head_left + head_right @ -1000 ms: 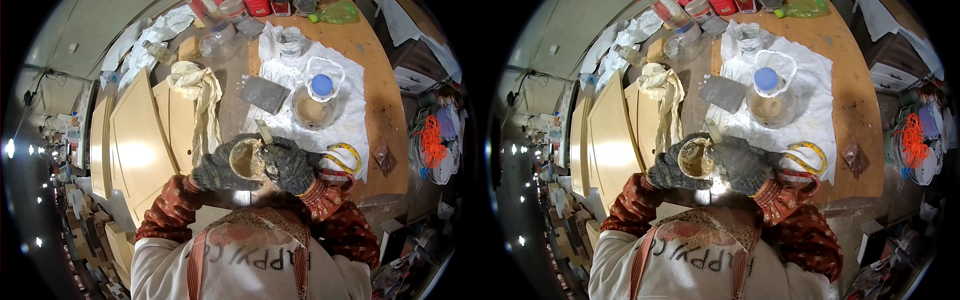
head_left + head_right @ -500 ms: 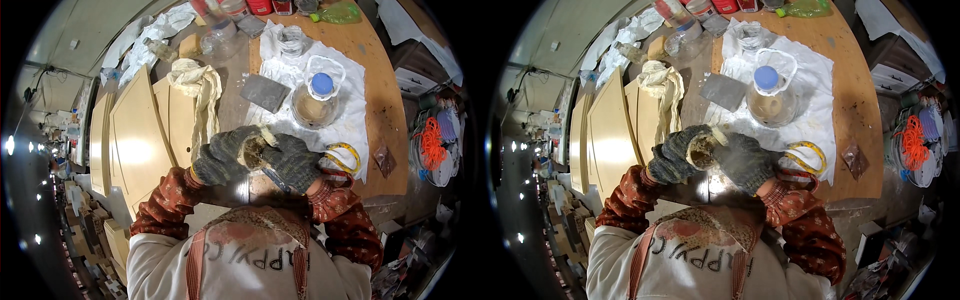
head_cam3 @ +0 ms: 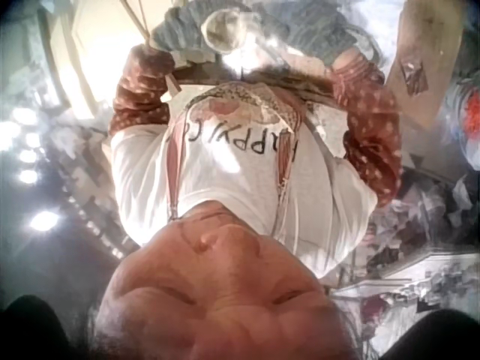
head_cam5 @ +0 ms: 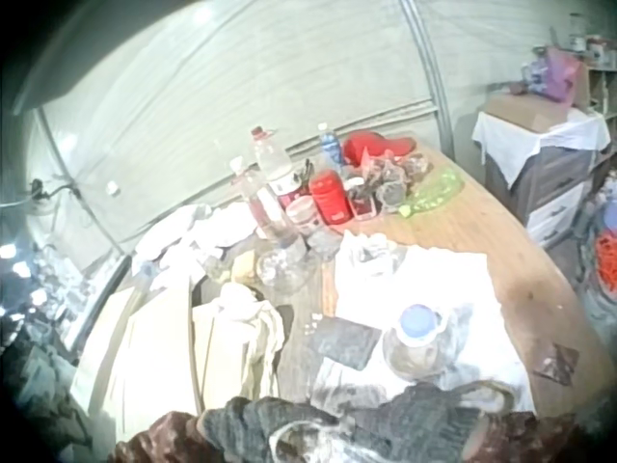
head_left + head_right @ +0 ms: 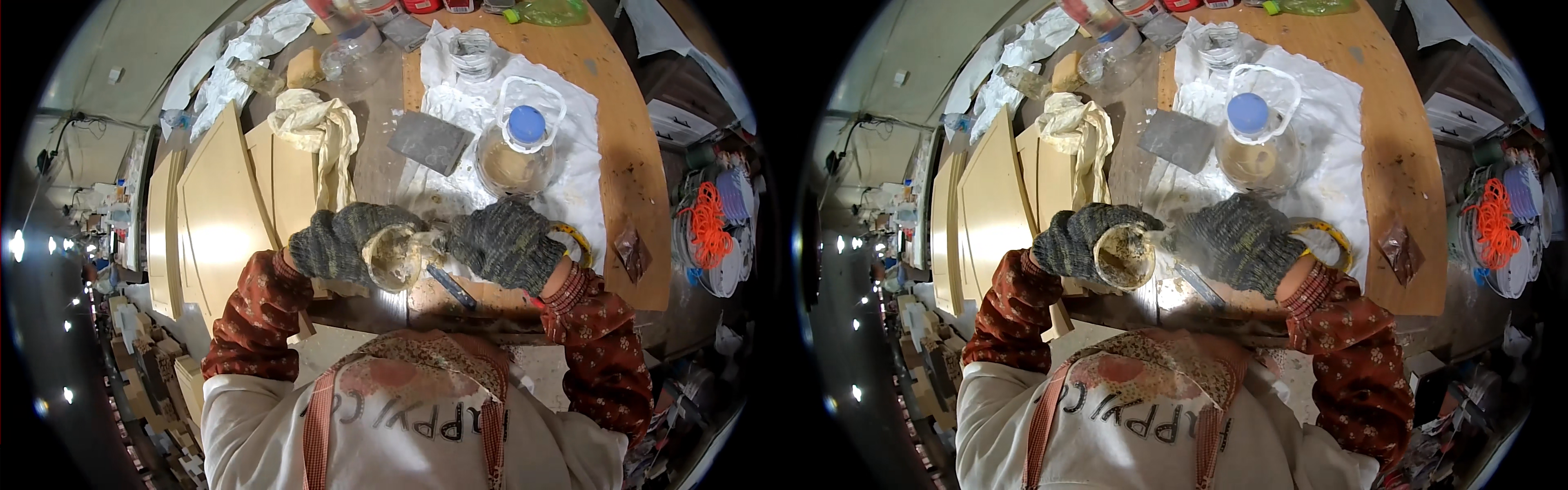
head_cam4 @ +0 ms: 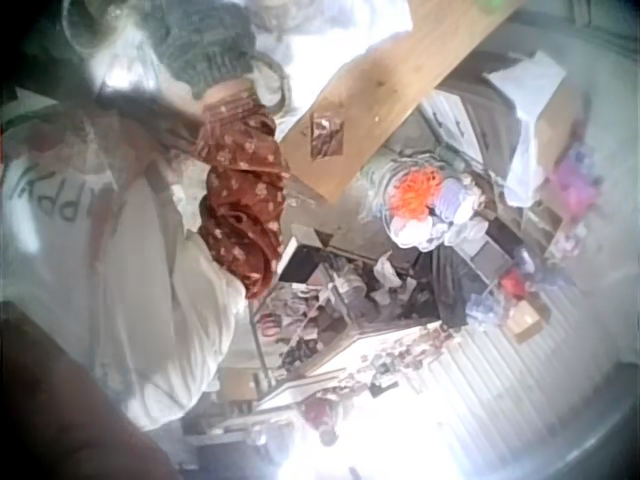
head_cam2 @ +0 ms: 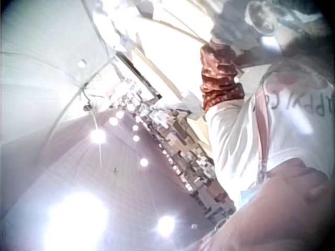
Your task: The person applies wood filler paste to small holes and imperfections on wooden door panels using a spatula and wipes the excess with a cloth.
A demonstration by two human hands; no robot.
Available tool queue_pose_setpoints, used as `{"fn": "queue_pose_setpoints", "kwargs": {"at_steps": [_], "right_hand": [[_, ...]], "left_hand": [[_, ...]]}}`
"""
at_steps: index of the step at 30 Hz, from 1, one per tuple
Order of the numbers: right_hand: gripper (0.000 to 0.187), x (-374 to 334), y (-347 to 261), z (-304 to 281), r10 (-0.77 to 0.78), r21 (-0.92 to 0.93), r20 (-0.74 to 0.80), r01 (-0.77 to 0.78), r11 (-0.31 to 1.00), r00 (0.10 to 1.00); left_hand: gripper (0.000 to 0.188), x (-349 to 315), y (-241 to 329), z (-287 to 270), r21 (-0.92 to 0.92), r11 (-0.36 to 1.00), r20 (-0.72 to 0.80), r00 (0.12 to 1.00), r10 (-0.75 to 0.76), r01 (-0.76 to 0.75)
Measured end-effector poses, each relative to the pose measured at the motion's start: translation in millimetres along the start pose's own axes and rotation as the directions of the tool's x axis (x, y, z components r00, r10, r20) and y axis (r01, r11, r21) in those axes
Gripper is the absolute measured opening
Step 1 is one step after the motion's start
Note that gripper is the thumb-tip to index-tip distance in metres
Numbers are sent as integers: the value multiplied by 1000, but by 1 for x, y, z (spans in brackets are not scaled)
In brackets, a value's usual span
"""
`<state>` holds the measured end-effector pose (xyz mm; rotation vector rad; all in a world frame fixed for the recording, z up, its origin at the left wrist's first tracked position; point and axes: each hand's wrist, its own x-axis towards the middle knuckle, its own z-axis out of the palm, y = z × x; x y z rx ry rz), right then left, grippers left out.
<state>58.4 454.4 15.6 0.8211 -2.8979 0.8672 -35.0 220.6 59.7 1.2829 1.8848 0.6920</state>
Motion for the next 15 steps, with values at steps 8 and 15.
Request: {"fn": "queue_pose_setpoints", "kwargs": {"at_steps": [8,15], "right_hand": [[30,-11,11,25,-120,219,117,92,971,986],[23,-6,5,14,-85,62,-82,90,994,993]], "left_hand": [[64,6,-8,8,243,953,-108,972,211,-180],[60,11,-7,2,299,924,-184,936,301,-238]]}}
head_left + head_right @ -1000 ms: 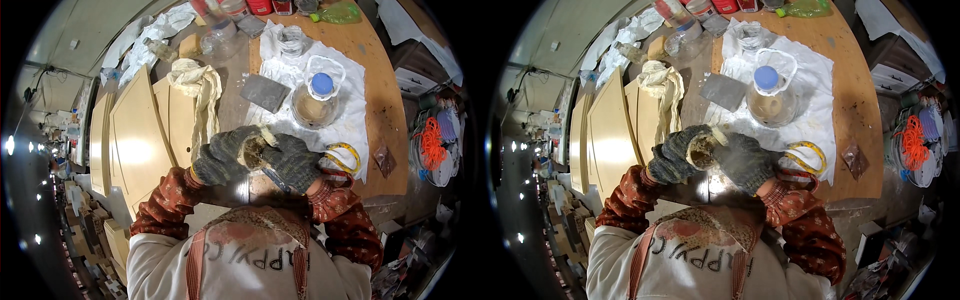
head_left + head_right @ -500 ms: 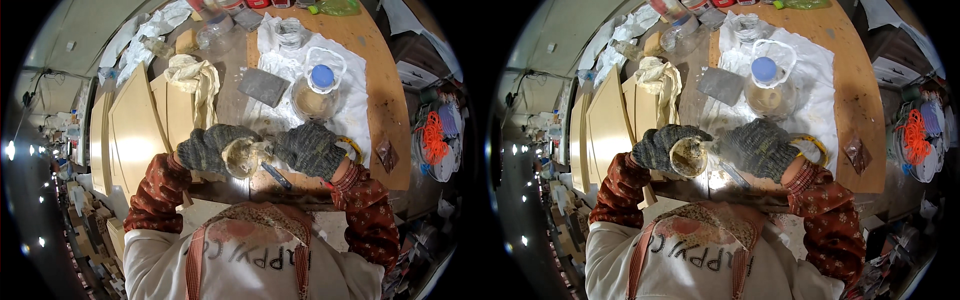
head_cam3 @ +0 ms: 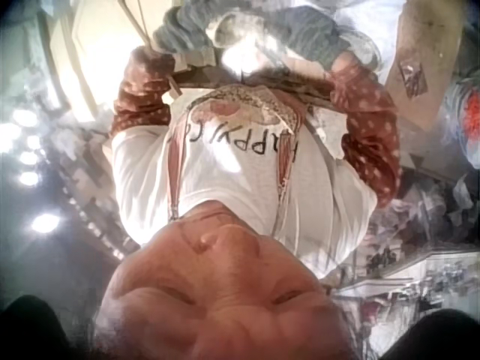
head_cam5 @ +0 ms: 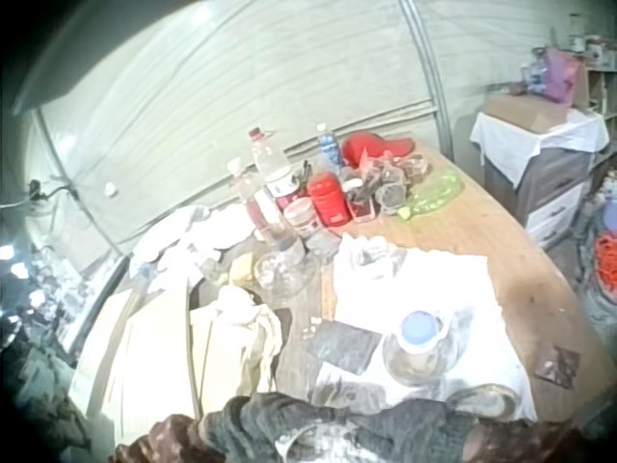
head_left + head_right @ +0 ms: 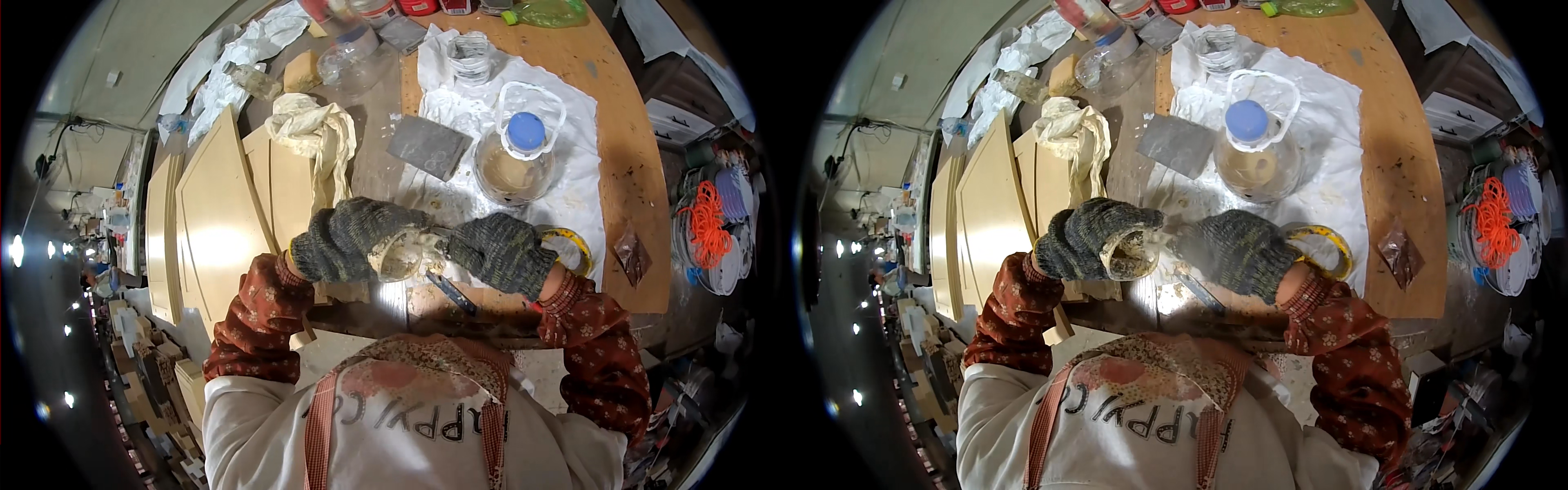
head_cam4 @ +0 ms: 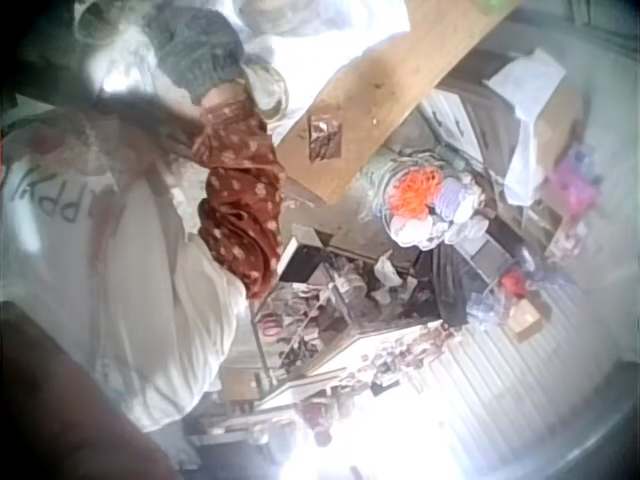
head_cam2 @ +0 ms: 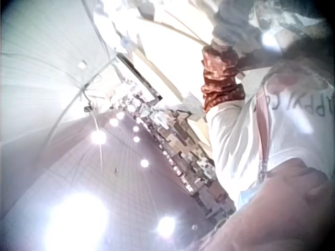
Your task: The person applies wood filler paste to small holes and imperfections on wooden door panels using a spatula and wipes the excess with a cloth.
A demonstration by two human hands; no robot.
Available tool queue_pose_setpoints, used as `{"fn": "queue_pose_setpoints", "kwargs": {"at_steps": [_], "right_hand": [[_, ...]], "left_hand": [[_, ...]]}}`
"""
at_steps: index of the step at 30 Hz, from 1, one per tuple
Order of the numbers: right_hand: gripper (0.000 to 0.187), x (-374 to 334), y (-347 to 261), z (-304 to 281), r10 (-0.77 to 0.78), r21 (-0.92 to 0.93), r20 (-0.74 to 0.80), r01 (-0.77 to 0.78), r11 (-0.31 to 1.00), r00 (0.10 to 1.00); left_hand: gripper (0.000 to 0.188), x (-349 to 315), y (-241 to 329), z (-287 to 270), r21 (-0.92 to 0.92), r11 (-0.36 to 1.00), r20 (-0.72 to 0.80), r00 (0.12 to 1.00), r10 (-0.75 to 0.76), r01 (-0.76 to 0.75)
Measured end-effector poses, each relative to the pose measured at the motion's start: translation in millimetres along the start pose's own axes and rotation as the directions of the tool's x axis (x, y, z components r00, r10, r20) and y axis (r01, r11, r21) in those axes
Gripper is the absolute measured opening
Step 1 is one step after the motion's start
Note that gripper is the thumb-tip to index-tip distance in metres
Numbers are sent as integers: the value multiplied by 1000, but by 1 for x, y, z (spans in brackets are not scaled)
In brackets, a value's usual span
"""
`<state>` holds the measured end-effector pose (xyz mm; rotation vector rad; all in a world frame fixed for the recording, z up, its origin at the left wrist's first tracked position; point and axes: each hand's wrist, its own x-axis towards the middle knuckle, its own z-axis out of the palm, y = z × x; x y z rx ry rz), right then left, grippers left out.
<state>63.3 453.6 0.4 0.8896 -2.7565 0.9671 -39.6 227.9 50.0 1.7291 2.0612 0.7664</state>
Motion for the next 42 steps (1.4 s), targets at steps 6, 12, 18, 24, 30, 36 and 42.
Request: {"fn": "queue_pose_setpoints", "kwargs": {"at_steps": [6,12,18,24,30,36,42], "right_hand": [[25,9,-5,0,8,121,241,-38,992,970],[33,-2,-5,38,-220,-313,-144,166,935,965],[36,5,-13,18,-43,-49,275,59,997,960],[27,3,-10,37,84,126,-248,-54,991,965],[47,8,-24,44,125,178,-281,-76,981,952],[31,13,-34,39,72,77,-374,-46,996,925],[21,15,-33,60,437,486,-144,-321,812,888]], "left_hand": [[56,-2,1,-2,287,957,-201,980,12,47],[60,-4,-1,5,300,943,-372,928,-22,142],[62,-9,-2,16,423,865,-478,877,-41,271],[65,-8,9,13,515,824,-497,866,62,237],[70,-16,14,20,444,875,-449,893,28,195],[77,-26,4,18,-294,922,-109,950,-294,251],[77,-28,3,16,-321,903,-17,952,-306,285]]}}
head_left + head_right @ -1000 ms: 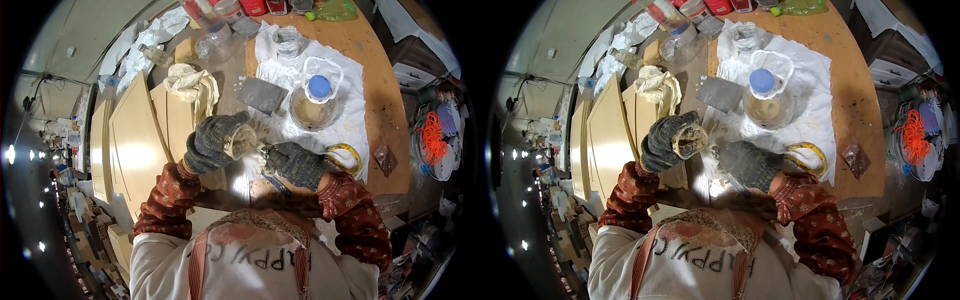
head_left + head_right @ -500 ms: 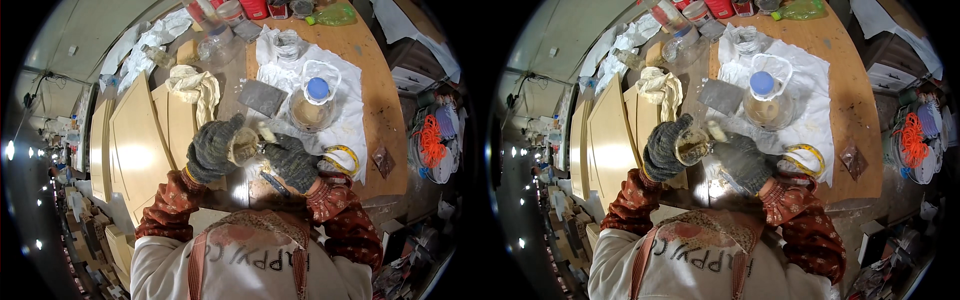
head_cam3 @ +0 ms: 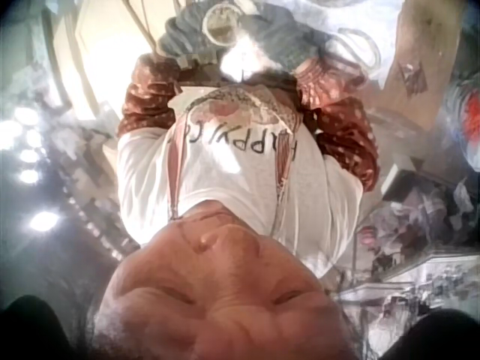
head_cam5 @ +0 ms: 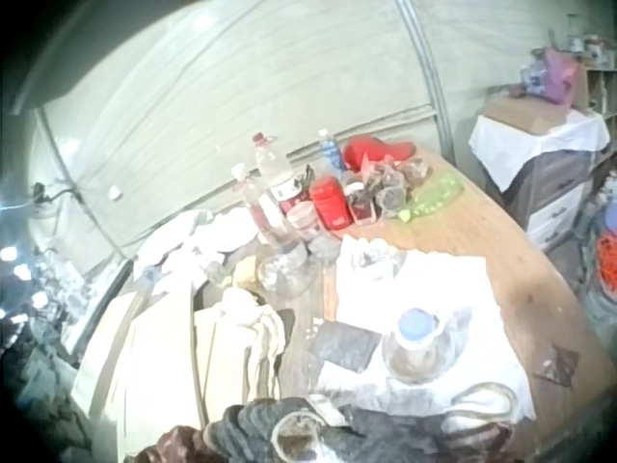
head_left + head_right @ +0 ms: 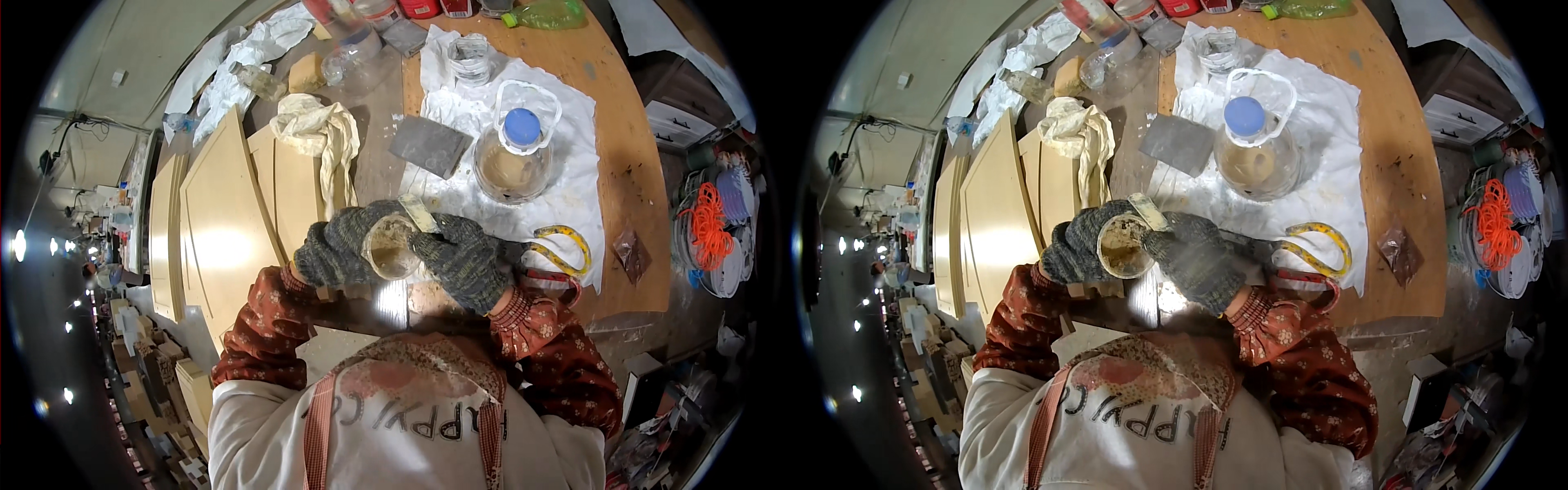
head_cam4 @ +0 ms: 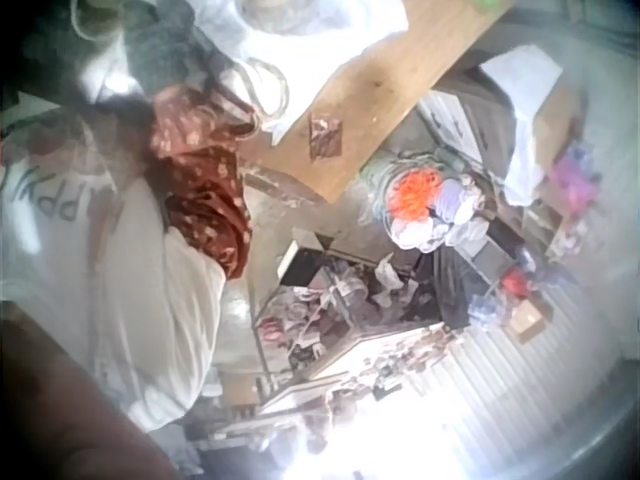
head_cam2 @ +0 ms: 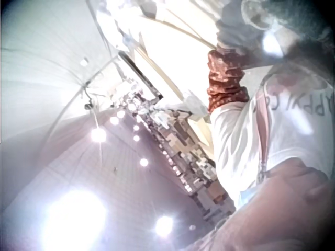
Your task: The person applies wood filler paste to small holes and imperfections on wooden door panels using a spatula and wipes the excess with a cloth.
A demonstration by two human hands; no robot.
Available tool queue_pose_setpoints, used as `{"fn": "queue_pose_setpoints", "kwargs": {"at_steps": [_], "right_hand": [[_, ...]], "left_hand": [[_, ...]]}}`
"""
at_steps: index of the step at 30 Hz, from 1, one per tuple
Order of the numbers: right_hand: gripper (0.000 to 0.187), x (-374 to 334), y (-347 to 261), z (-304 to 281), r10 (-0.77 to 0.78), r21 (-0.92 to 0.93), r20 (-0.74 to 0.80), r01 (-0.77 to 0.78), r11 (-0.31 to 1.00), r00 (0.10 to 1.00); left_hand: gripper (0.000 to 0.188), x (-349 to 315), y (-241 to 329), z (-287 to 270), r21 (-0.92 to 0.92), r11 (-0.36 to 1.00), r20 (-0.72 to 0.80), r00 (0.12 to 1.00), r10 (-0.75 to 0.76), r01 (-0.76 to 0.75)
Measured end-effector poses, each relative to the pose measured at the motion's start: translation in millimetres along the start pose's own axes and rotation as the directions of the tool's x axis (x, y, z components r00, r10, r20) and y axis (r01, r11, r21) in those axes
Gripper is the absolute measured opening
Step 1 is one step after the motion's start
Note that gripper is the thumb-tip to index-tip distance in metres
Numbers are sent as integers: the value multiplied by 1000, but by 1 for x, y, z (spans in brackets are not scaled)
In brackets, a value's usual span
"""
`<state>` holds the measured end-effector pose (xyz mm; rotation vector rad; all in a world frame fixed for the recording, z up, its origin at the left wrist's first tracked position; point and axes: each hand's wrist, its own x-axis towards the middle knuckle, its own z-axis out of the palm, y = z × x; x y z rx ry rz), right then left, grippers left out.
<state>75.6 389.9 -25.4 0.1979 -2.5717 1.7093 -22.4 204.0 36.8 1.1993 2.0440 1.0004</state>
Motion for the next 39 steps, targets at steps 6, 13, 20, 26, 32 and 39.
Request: {"fn": "queue_pose_setpoints", "kwargs": {"at_steps": [6,13,20,26,32,39], "right_hand": [[33,5,-24,-30,-82,-47,23,83,995,996],[24,18,-40,-65,-344,-546,259,431,719,903],[16,28,-27,-63,-310,-480,340,447,755,888],[18,29,-31,-57,-454,-481,159,470,740,877],[19,33,-40,-54,-348,-514,311,465,721,884],[19,31,-51,-65,-396,-483,214,449,752,893]], "left_hand": [[71,0,2,-4,-191,974,-66,989,-134,119],[67,12,14,-16,247,969,72,997,-17,-1],[66,17,14,-27,377,905,149,978,148,-194],[61,28,47,-28,423,901,65,995,79,-99],[63,20,42,-29,211,977,24,999,33,-38],[60,27,47,-32,357,932,-42,996,85,-64]]}}
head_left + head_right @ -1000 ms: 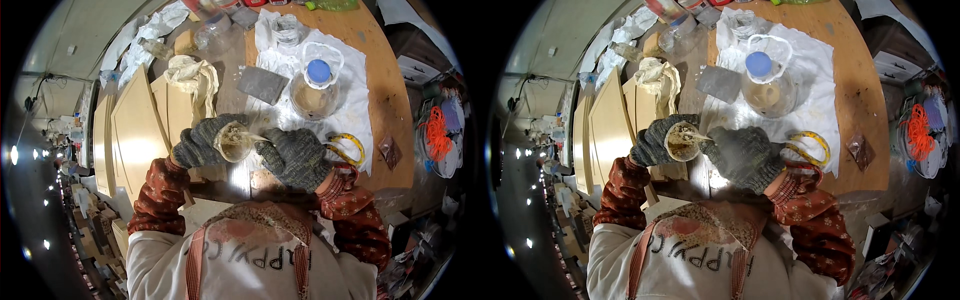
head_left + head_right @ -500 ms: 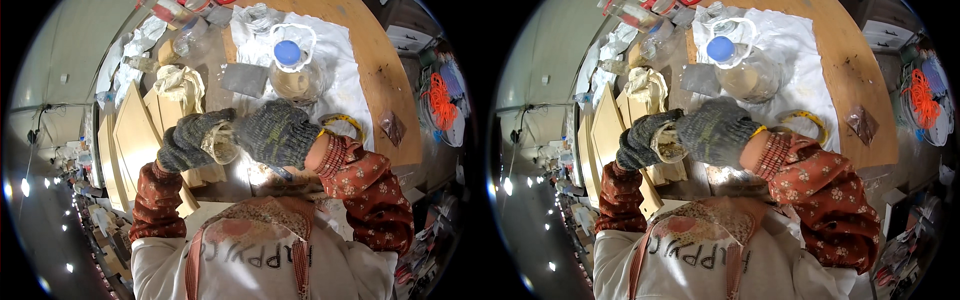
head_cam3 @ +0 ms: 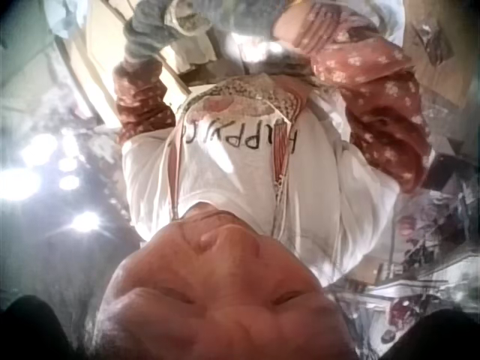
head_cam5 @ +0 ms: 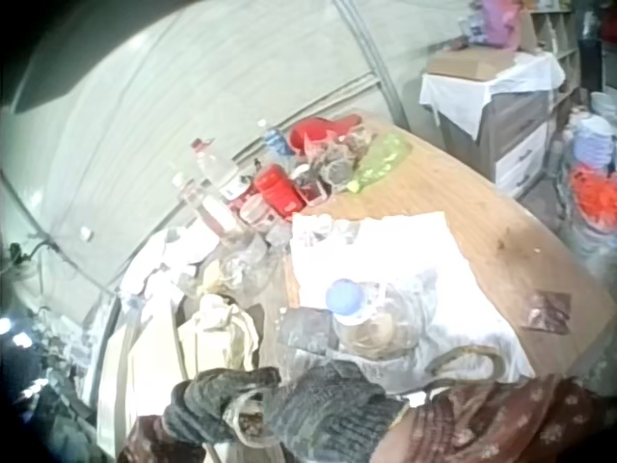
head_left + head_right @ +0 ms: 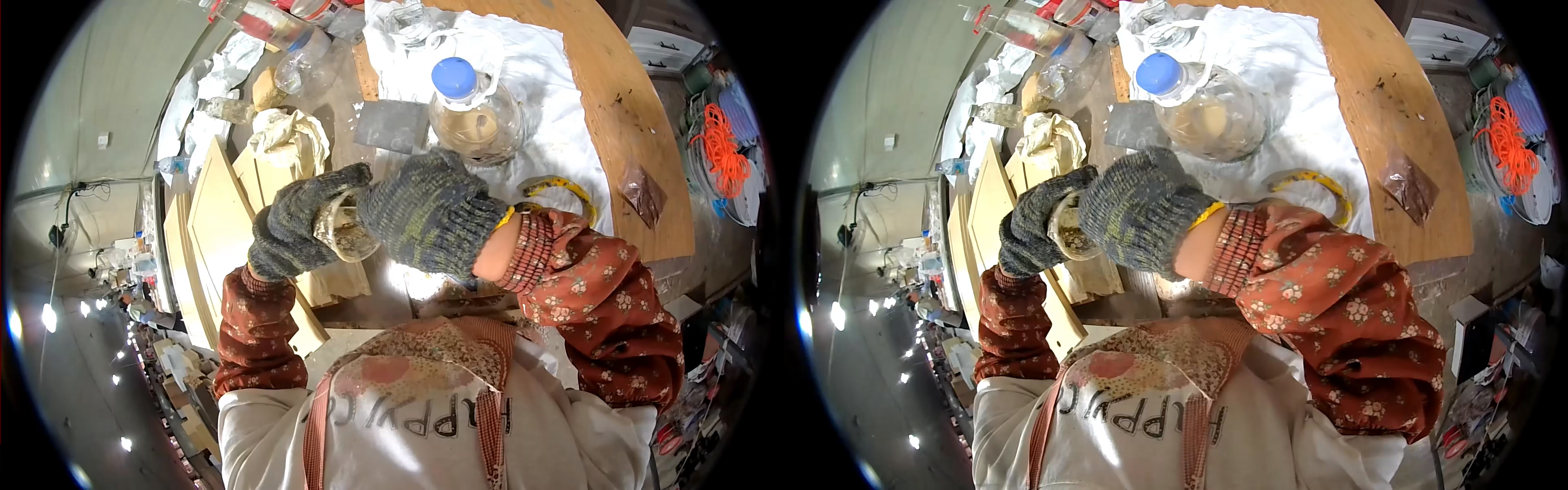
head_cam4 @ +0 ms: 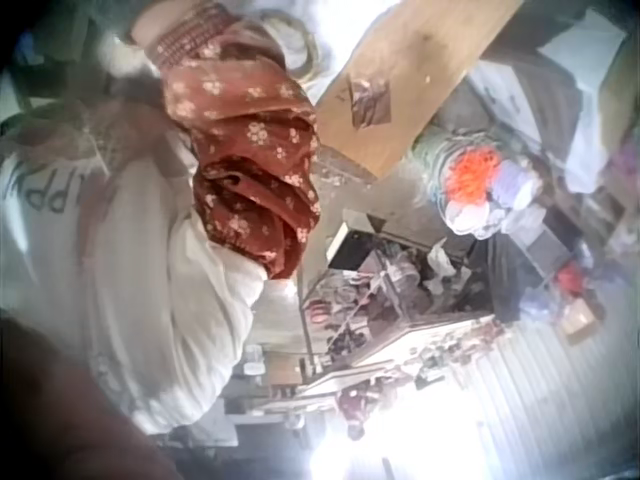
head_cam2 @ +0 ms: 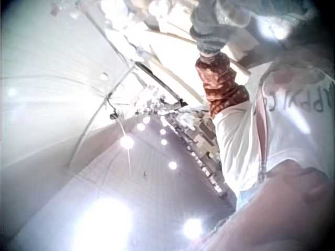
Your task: The person applies wood filler paste to small holes and imperfections on wooden door panels using a spatula and wipes the excess with a cloth.
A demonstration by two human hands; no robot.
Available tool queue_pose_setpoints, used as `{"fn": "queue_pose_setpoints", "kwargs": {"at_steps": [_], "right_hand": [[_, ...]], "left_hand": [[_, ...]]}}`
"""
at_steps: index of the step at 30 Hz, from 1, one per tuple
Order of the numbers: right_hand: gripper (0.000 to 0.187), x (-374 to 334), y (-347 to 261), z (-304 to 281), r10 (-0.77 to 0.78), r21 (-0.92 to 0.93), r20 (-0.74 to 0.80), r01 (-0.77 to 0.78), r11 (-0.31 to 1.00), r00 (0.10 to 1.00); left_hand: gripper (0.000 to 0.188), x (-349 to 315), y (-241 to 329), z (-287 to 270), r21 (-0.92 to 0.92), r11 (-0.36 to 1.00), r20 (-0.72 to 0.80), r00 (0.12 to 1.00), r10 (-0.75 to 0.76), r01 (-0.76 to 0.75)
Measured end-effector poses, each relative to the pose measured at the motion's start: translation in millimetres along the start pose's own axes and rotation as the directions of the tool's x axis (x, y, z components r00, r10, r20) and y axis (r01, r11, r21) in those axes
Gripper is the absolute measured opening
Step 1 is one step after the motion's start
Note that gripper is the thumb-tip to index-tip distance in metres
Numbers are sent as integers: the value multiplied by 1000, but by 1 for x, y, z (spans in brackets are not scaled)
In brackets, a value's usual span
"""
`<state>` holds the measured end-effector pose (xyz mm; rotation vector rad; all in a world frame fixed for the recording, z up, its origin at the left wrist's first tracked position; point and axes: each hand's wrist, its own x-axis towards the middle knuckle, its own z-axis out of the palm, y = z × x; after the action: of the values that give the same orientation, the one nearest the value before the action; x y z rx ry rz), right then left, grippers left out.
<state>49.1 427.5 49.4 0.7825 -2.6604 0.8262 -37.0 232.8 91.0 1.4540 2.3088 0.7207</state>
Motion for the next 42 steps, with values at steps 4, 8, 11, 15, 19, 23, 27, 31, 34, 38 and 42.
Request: {"fn": "queue_pose_setpoints", "kwargs": {"at_steps": [4,8,11,15,19,23,27,31,34,38,42], "right_hand": [[21,-3,10,12,-59,-25,186,65,998,981],[25,-22,21,22,-96,166,-175,126,978,980],[27,-18,32,32,228,537,238,-323,779,944],[21,-38,13,-15,310,8,147,-314,949,939],[28,-63,22,17,286,-8,-108,-288,957,952],[28,-76,24,22,361,69,-114,-355,932,926],[26,-80,21,25,374,-62,13,-373,926,927],[17,-83,14,25,365,-82,-63,-369,926,929],[15,-69,4,19,471,-139,67,-459,877,880],[13,-71,-6,22,373,-124,-53,-377,918,926],[10,-59,-19,19,196,-180,18,-189,965,981]], "left_hand": [[63,-5,-2,-1,30,998,23,998,63,-64],[64,-1,-5,-2,33,994,18,995,101,-102],[66,-8,-2,-5,222,970,-8,994,105,-101],[70,-6,8,-2,614,783,39,995,92,-96],[77,14,-3,23,804,569,299,944,-139,-171],[71,17,22,30,826,519,309,947,-92,-219],[65,24,-1,51,950,175,250,965,78,-260],[68,19,15,32,713,673,320,946,-58,-200],[72,5,-20,32,548,833,304,946,-112,-77],[65,-26,-26,29,-324,941,129,990,-62,101],[66,-41,-20,22,-22,993,89,989,-115,118]]}}
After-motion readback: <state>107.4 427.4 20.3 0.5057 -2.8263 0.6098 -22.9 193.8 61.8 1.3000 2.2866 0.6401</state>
